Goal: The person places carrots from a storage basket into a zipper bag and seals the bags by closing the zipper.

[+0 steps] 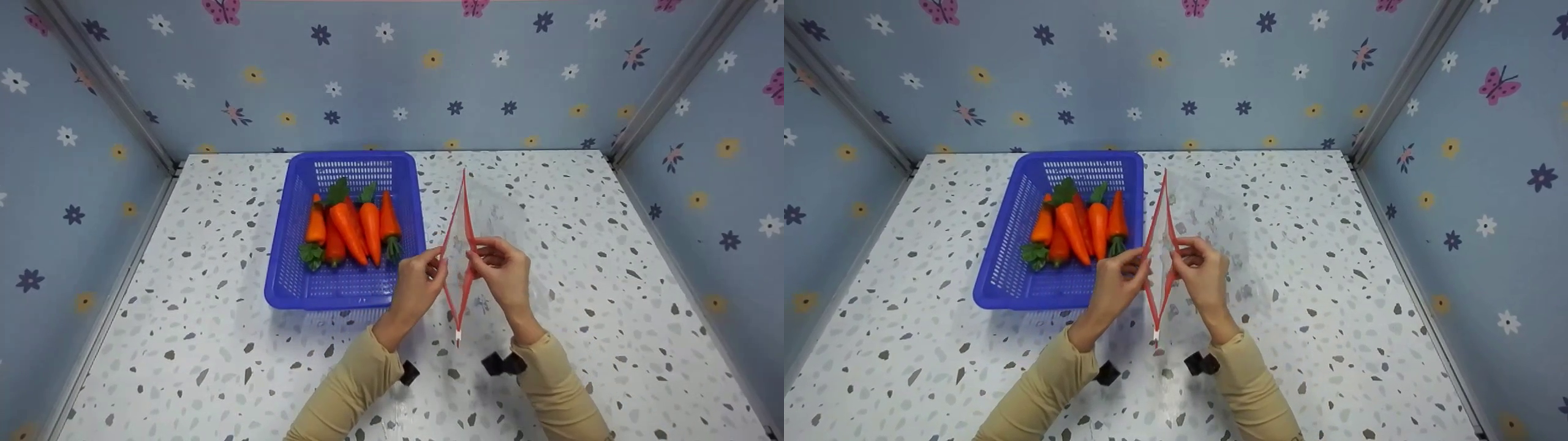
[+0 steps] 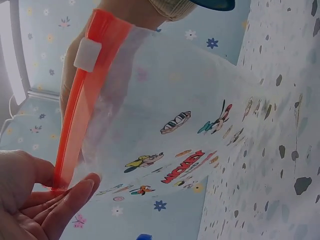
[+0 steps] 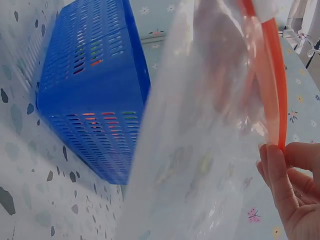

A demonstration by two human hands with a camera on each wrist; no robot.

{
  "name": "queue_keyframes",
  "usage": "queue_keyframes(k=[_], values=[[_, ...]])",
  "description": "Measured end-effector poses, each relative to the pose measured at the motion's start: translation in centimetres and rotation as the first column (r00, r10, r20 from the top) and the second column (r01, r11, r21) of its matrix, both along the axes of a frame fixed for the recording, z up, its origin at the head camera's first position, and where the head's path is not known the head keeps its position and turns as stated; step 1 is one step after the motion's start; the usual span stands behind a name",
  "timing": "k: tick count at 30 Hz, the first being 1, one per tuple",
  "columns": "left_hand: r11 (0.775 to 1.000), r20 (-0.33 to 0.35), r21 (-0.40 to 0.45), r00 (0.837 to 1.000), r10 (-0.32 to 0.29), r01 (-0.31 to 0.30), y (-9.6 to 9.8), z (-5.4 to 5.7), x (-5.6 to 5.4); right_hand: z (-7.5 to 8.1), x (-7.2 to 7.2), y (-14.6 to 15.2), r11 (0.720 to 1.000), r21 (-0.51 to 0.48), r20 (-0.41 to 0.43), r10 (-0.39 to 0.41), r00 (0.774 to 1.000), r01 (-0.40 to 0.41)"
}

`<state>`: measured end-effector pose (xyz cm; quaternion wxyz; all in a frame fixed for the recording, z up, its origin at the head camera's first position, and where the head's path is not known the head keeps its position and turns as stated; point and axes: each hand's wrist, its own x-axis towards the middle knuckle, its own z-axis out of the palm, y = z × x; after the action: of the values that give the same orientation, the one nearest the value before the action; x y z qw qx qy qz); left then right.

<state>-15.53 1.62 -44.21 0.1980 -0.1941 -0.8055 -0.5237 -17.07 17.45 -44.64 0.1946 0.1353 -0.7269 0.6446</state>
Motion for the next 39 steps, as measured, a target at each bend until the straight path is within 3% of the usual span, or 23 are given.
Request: queue_keyframes(k=[1,6,8,9,12,15,16,19,22,23,26,29,30,31,35,36,39], values=[[1.0,0.002,0.005,1.0,0.015,-0.015,-0.1,-0.1,0.0,-0.9,-0.4,0.4,1.0,-0.022,-0.026,0.011,1.0,-0.012],[0.997,0.049,0.051,0.997,0.054,-0.057,-0.6,-0.2,-0.2,-0.9,-0.5,0.9,1.0,-0.007,-0.016,-0.025,1.0,0.025],[0.995,0.068,0.068,0.995,0.071,-0.076,-0.8,-0.4,-0.3,1.5,0.8,0.3,0.996,0.039,0.014,-0.082,0.997,0.081],[0.993,0.075,0.073,0.994,0.085,-0.09,-0.9,-0.4,-0.4,-0.3,-0.1,1.1,0.998,0.026,0.008,-0.063,0.998,0.062],[0.987,0.094,0.094,0.988,0.119,-0.128,-1.3,-0.7,-0.6,-0.1,-0.1,1.4,0.996,0.031,-0.011,-0.088,0.996,0.088],[0.981,0.14,0.129,0.982,0.125,-0.143,-1.7,-0.9,-0.8,0.3,-0.2,1.7,0.989,0.07,-0.014,-0.127,0.992,0.127],[0.979,0.157,0.146,0.98,0.12,-0.143,-1.9,-1.0,-0.9,2.3,0.7,1.1,0.981,0.104,-0.01,-0.163,0.987,0.163],[0.97,0.2,0.2,0.975,0.101,-0.142,-2.3,-1.2,-1.0,2.5,0.6,1.5,0.974,0.13,-0.012,-0.184,0.983,0.184],[0.96,0.223,0.236,0.97,0.098,-0.151,-2.6,-1.4,-1.2,2.5,0.3,1.9,0.982,0.08,-0.024,-0.172,0.985,0.173],[0.957,0.229,0.246,0.969,0.095,-0.152,-2.7,-1.4,-1.2,0.9,-0.5,2.7,0.989,0.037,-0.027,-0.143,0.989,0.144],[0.952,0.242,0.264,0.966,0.089,-0.154,-2.8,-1.5,-1.2,0.3,-1.0,3.2,0.992,-0.051,-0.028,-0.116,0.993,0.114],[0.957,0.249,0.253,0.965,0.079,-0.143,-2.8,-1.5,-1.2,0.4,-1.1,3.2,0.992,-0.043,-0.013,-0.12,0.993,0.12],[0.96,0.25,0.242,0.965,0.078,-0.14,-2.8,-1.4,-1.2,2.2,-0.2,2.4,0.989,-0.014,0.001,-0.145,0.989,0.145],[0.964,0.252,0.227,0.965,0.077,-0.136,-2.8,-1.4,-1.1,2.8,0.2,2.1,0.987,0.021,0.022,-0.163,0.986,0.162],[0.981,0.259,0.157,0.963,0.073,-0.116,-2.6,-0.8,-1.0,2.9,0.2,1.5,0.989,0.012,0.058,-0.147,0.987,0.147],[0.985,0.261,0.139,0.963,0.068,-0.107,-2.5,-0.7,-1.0,1.4,-0.6,2.0,0.993,-0.019,0.053,-0.119,0.992,0.12],[0.994,0.284,0.09,0.958,0.038,-0.066,-2.5,-0.2,-0.9,-0.8,-1.9,2.6,0.995,-0.048,0.031,-0.085,0.996,0.087]])
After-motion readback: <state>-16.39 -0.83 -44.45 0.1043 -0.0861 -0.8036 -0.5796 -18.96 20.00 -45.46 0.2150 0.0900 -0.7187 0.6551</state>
